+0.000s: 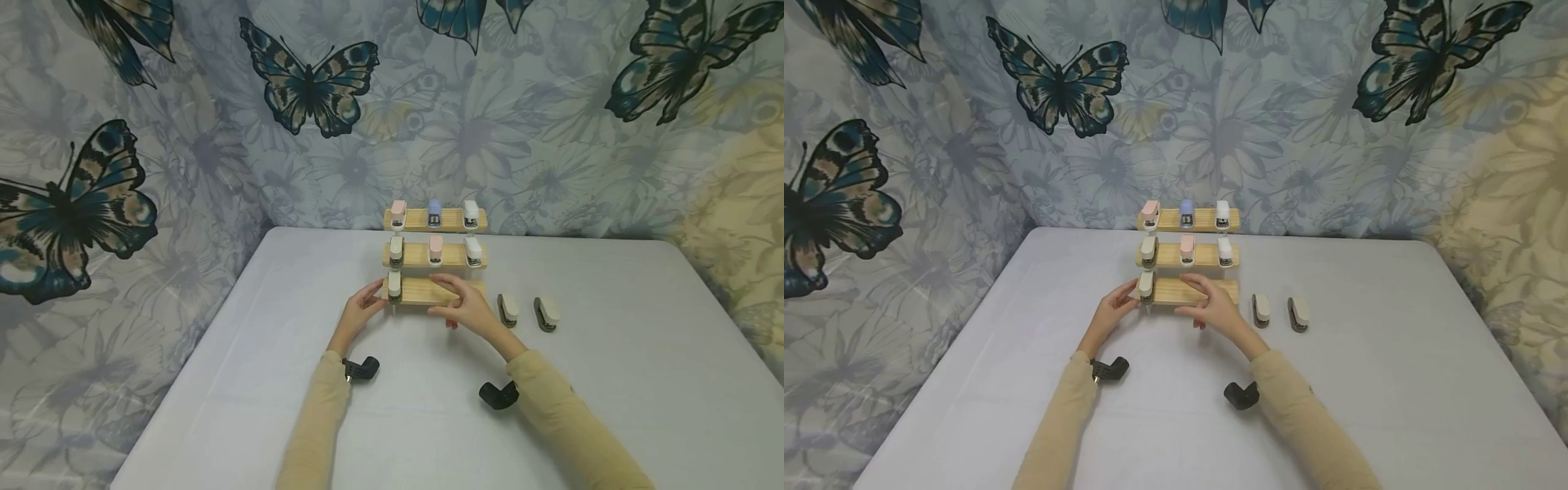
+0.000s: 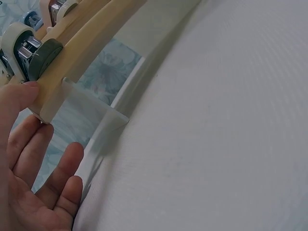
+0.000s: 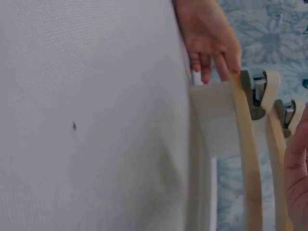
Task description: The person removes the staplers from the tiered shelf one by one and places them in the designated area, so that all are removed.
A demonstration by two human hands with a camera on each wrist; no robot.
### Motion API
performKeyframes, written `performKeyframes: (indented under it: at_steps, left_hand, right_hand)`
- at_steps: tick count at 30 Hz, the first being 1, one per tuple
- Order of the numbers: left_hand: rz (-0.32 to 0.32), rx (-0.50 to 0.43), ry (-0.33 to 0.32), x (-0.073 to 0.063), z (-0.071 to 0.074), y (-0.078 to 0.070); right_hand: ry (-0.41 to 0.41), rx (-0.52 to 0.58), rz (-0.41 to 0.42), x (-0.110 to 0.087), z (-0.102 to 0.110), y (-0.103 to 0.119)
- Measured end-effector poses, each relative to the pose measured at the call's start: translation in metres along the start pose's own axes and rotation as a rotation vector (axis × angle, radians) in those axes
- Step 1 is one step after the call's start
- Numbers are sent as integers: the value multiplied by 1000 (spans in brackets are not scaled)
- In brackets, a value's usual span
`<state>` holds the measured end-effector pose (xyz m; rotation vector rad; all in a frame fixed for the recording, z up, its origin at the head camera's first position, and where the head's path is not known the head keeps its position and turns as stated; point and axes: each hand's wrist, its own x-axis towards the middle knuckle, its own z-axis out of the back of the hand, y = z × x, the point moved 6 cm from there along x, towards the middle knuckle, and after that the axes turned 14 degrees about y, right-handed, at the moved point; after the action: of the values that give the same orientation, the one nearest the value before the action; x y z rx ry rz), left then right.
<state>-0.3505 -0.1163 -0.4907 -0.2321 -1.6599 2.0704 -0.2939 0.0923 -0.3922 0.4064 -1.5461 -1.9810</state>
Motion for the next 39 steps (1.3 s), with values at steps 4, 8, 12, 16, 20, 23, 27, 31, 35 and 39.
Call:
performKeyframes:
  at_steps: [4, 8, 12, 16, 20, 23, 27, 31, 35, 39]
  left_hand:
    - [-12, -3, 34, 0, -3, -11]
    - [-15, 2, 41, -6, -4, -27]
    - [16, 10, 37, -10, -2, -32]
    - [17, 1, 50, -10, -3, -30]
    - [12, -37, 59, -8, -4, -28]
    - [19, -49, 49, -8, -4, -28]
    - [15, -46, 47, -7, -5, -30]
    - [19, -57, 49, -8, -5, -30]
    - [36, -76, 47, -9, -4, -28]
    - [26, -76, 55, -7, -3, -29]
  right_hand:
    - [-33, 19, -10, 2, -3, -6]
    - [-43, 39, -10, 7, -10, -11]
    - [-45, 35, -26, 13, -18, -12]
    - [-48, 4, -54, 16, -20, -13]
    - [-35, -20, -66, 17, -20, -12]
    - [-44, -6, -72, 19, -18, -15]
    - [-55, 43, -75, 26, -18, -28]
    - [-63, 27, -99, 35, -20, -43]
    - [-82, 16, -149, 42, -22, -49]
    - [-80, 6, -168, 47, -23, -50]
